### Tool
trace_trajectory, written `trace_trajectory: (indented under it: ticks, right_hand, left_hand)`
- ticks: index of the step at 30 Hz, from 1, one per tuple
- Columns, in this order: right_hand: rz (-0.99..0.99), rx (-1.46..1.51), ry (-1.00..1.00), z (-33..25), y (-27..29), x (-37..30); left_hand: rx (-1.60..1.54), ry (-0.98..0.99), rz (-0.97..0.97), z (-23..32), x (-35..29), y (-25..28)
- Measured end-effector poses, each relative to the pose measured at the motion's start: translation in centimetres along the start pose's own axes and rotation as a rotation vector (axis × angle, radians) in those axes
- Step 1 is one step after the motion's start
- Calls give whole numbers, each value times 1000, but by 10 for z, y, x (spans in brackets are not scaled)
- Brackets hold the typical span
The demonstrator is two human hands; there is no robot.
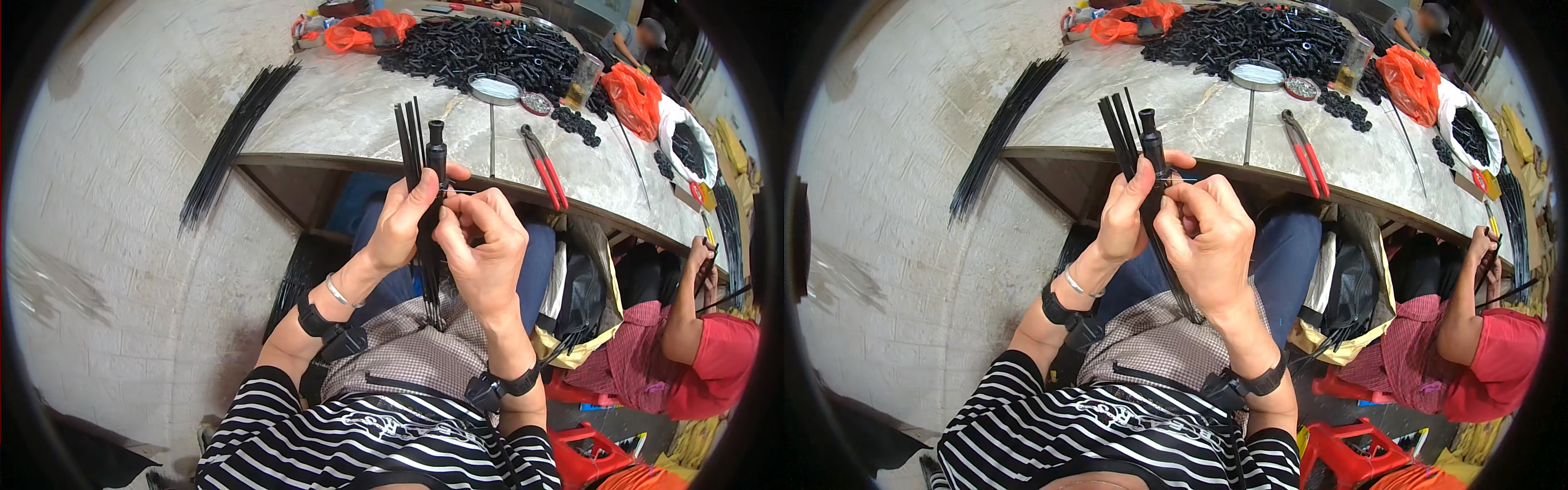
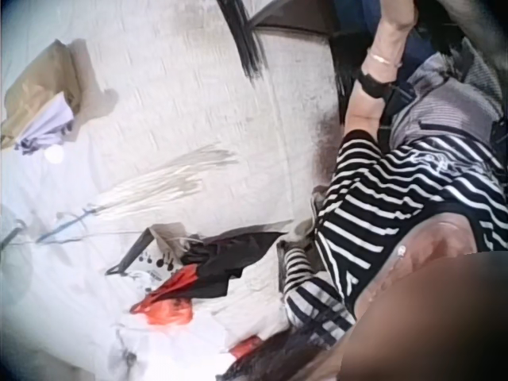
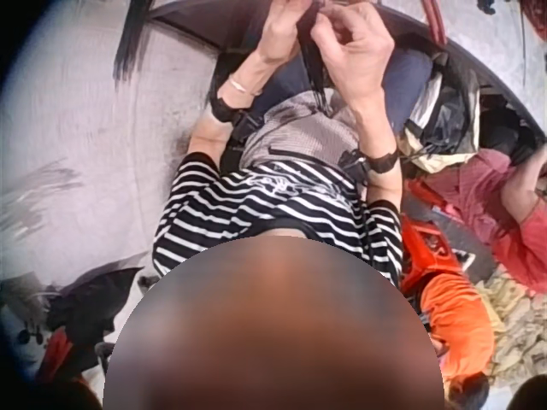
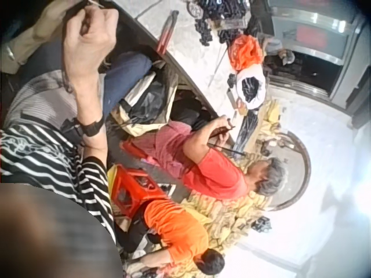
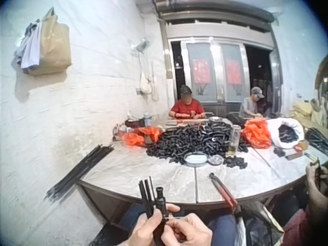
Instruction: Assembling components of an umbrella, specifically attaching the ribs to the center pole.
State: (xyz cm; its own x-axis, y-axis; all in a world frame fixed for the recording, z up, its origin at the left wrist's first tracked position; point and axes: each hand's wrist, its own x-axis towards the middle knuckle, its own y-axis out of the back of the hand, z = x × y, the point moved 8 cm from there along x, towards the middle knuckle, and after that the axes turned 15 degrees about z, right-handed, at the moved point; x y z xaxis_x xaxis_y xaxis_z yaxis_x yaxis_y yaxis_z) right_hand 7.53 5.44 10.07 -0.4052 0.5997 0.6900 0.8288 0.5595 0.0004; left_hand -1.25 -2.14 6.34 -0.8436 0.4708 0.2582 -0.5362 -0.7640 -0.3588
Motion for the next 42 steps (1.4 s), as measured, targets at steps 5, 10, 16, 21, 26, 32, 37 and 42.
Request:
trace_trajectory:
  ticks: [5,10,16,21,26,32,37,42]
  right_hand:
    - [2,-109,63,-4,-1,2]
    - [17,-183,88,2,0,3]
    - [38,-137,34,14,4,5]
    - [41,-135,48,18,5,9]
    - [77,-160,20,22,11,5]
    - [59,35,-194,34,9,-1]
    - [11,231,-387,33,5,-5]
    - [-44,396,-598,41,1,-9]
  left_hand:
    - [36,-19,-7,-2,0,-1]
    - [45,11,-15,-9,5,-4]
    - [49,55,-17,-17,10,-10]
    - [70,68,4,-18,14,-16]
    - [80,-19,-8,-19,14,-13]
    - [87,34,-49,-18,7,-12]
    - [78,67,7,-19,4,-9]
    - [109,59,-2,-15,7,-12]
